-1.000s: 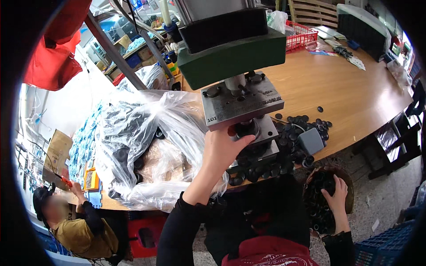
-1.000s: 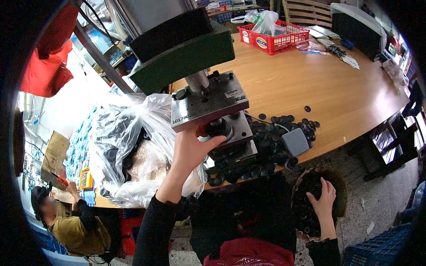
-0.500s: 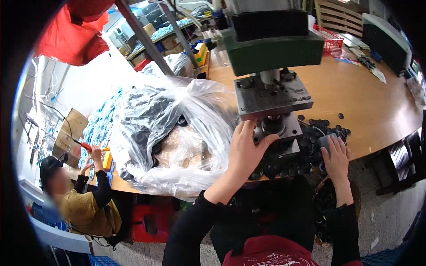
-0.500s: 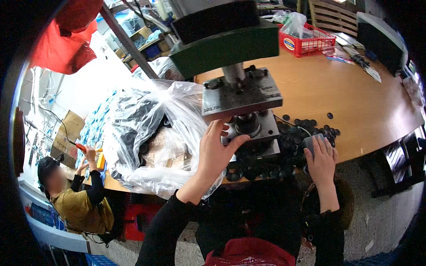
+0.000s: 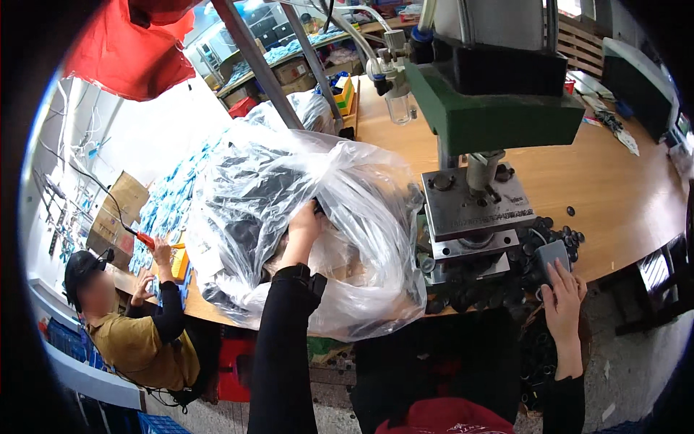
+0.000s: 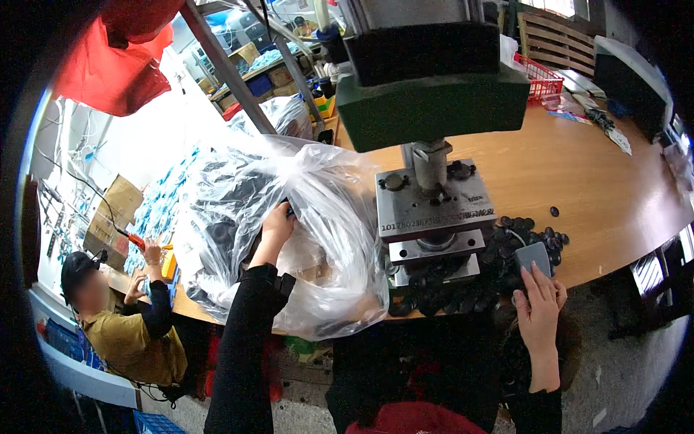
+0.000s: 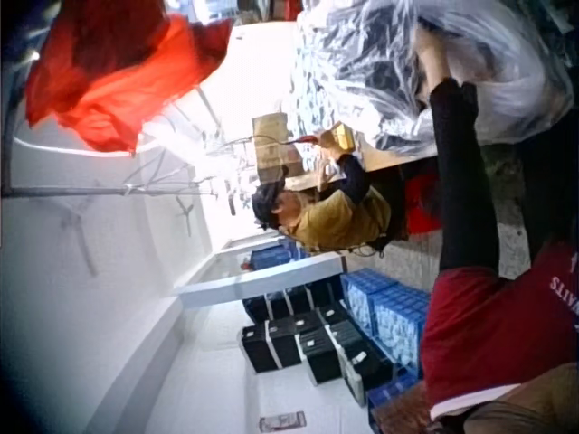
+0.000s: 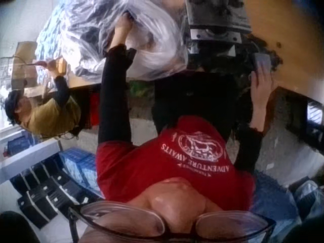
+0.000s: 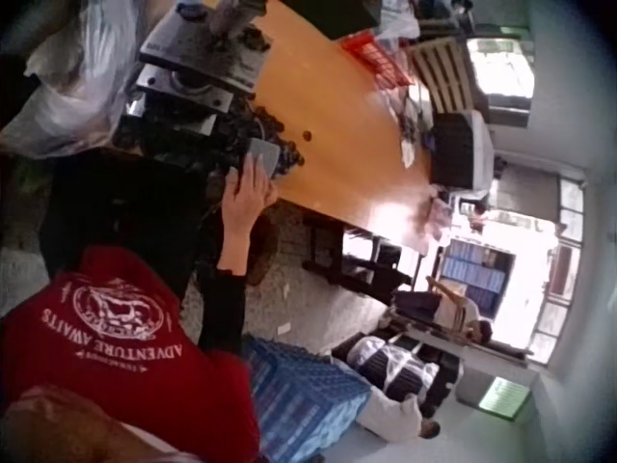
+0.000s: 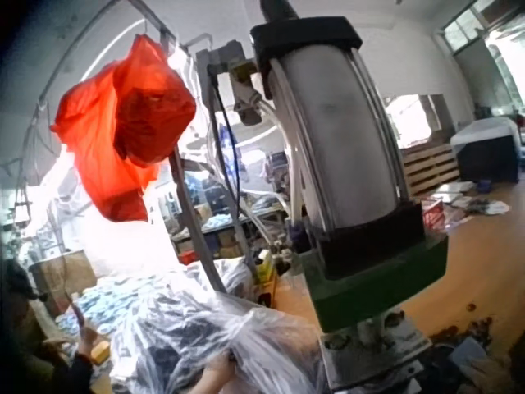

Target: The person operates a manual press machine to process small black rubber rings. They repeatedly pick up a ring from a plastic bag, place it into the machine's die, press the lever to stamp or cut the ring, and then remove the processed item. The person works continuously, handling the items one at a time.

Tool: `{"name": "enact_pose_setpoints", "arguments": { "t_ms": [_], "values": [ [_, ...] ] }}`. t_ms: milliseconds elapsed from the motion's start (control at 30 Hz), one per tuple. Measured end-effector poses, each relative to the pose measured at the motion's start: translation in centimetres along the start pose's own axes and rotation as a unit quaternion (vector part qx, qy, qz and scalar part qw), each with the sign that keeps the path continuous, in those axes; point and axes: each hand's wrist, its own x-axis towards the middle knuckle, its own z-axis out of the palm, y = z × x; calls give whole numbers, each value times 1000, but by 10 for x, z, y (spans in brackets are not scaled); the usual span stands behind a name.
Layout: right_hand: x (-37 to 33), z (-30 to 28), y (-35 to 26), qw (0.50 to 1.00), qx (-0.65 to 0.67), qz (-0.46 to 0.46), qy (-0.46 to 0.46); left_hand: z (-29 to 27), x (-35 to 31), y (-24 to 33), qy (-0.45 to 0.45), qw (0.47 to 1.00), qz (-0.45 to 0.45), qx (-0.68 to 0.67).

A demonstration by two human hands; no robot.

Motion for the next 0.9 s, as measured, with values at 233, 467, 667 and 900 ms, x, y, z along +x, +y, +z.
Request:
{"name": "enact_pose_setpoints", "arguments": {
  "t_ms": [233,467,667,900],
  "values": [
    [21,-29,-16,992,34,-60,103,22,29,-29,1,998,9,56],
    [84,-19,-114,960,242,-60,131,-95,-40,47,-176,879,-122,-425],
    [114,-17,-150,960,261,-32,93,-152,-131,128,-159,702,-51,-693],
    [74,-9,-111,958,258,-33,121,-105,-141,235,-140,772,62,-616]
  ]
}}
